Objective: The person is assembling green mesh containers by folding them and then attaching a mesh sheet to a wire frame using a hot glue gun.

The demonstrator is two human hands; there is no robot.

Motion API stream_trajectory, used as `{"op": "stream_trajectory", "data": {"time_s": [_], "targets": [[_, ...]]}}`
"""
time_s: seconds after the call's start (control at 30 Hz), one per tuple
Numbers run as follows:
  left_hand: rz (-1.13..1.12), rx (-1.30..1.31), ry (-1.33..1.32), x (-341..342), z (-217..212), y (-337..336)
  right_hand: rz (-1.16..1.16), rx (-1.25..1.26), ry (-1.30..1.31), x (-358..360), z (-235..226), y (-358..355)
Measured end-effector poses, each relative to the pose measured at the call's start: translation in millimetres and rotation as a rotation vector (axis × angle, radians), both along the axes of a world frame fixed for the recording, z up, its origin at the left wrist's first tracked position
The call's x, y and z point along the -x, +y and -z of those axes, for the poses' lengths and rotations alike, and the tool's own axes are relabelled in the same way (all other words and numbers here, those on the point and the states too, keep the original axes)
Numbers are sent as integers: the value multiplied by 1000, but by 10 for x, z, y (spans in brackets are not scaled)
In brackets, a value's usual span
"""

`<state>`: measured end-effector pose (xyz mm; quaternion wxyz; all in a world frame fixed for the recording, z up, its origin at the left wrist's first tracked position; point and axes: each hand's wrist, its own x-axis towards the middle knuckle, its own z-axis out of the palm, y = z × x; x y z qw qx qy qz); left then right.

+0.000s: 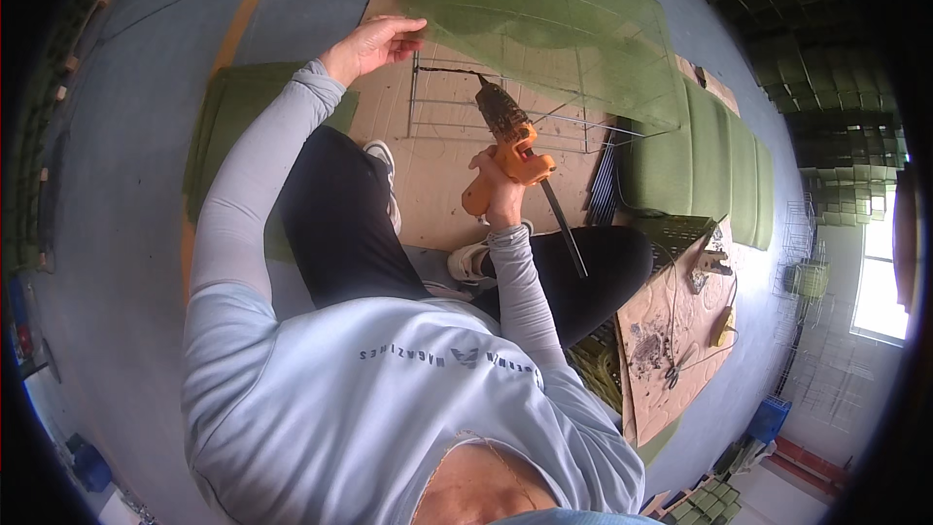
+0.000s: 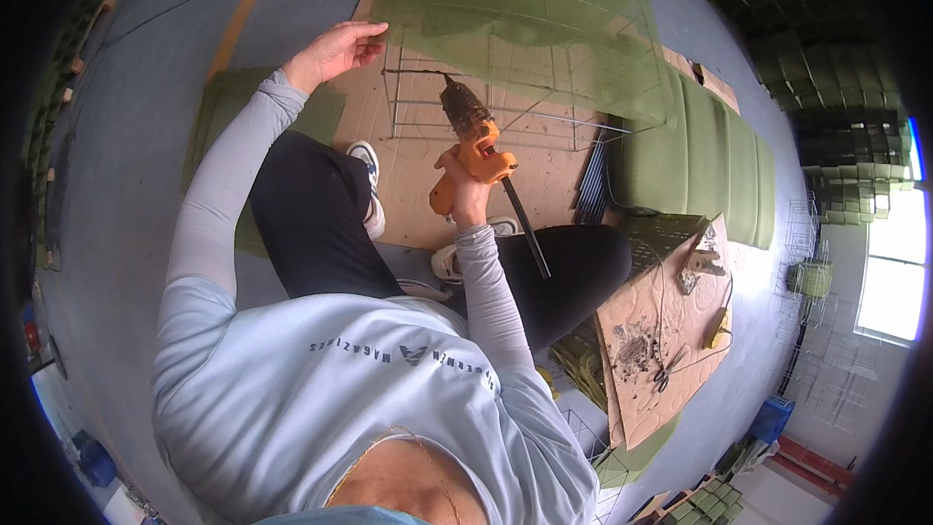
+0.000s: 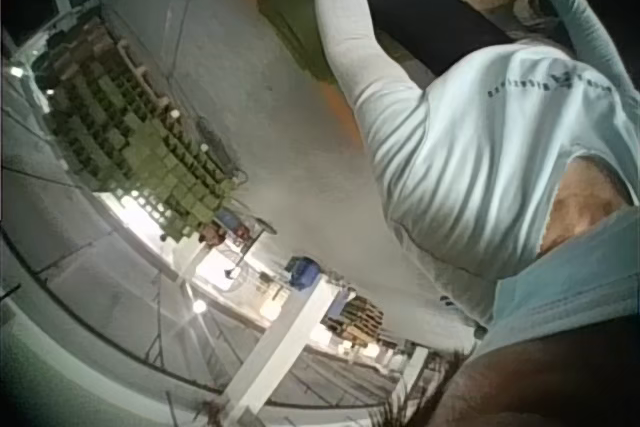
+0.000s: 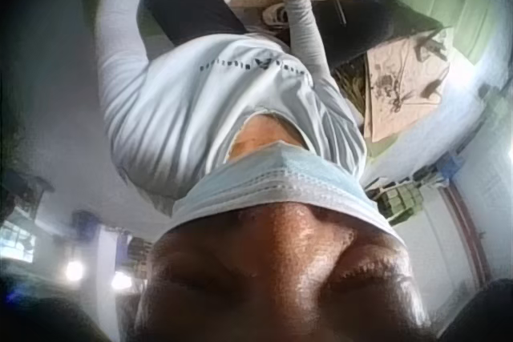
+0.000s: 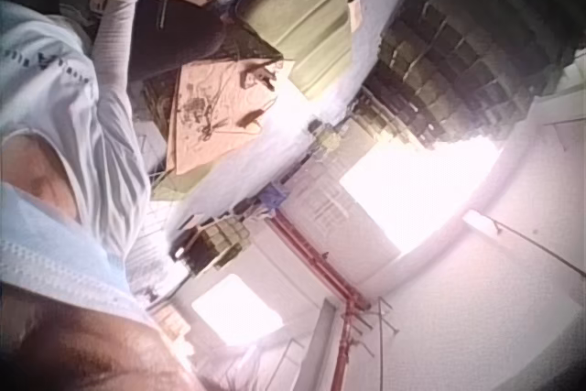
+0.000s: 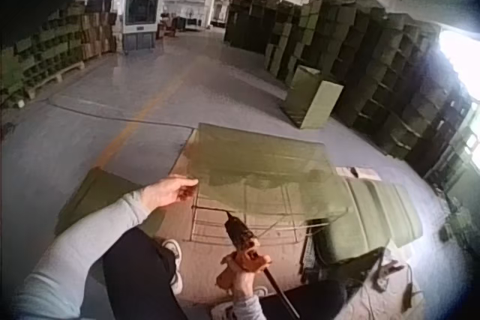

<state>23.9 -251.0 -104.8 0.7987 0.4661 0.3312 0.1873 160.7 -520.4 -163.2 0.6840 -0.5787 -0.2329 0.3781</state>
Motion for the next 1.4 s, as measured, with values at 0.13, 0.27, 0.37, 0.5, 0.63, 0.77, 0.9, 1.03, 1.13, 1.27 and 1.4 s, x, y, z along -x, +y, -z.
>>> {"op": "stream_trajectory", "data": {"time_s": [0.13, 0.27, 0.37, 0.5, 0.63, 0.77, 0.9, 1.03, 1.13, 1.27, 1.4], "targets": [[0, 35, -29, -23, 0, 5, 22, -5, 0, -51, 15, -19], [-3, 52, -39, -48, -13, 14, 42, -29, 3, -83, 28, -42], [-10, 58, -40, -54, -21, 18, 60, -8, -19, -111, 42, -58], [-21, 73, -52, -58, -10, 19, 58, -10, -37, -162, 63, -91], [-34, 96, -79, -86, 2, 30, 100, -36, 4, -219, 76, -114], [-59, 136, -87, -122, -20, 36, 149, -47, 23, -272, 88, -138], [-67, 163, -74, -174, -73, 32, 153, -51, 7, -331, 115, -173], [-100, 180, -36, -227, -128, 31, 156, -58, -5, -380, 142, -207], [-103, 172, -52, -228, -148, 31, 186, -85, 4, -416, 146, -214], [-131, 178, -68, -188, -113, -20, 240, -90, -25, -521, 139, -239], [-157, 163, -126, -204, -96, -31, 249, -87, -19, -612, 144, -256]]}}
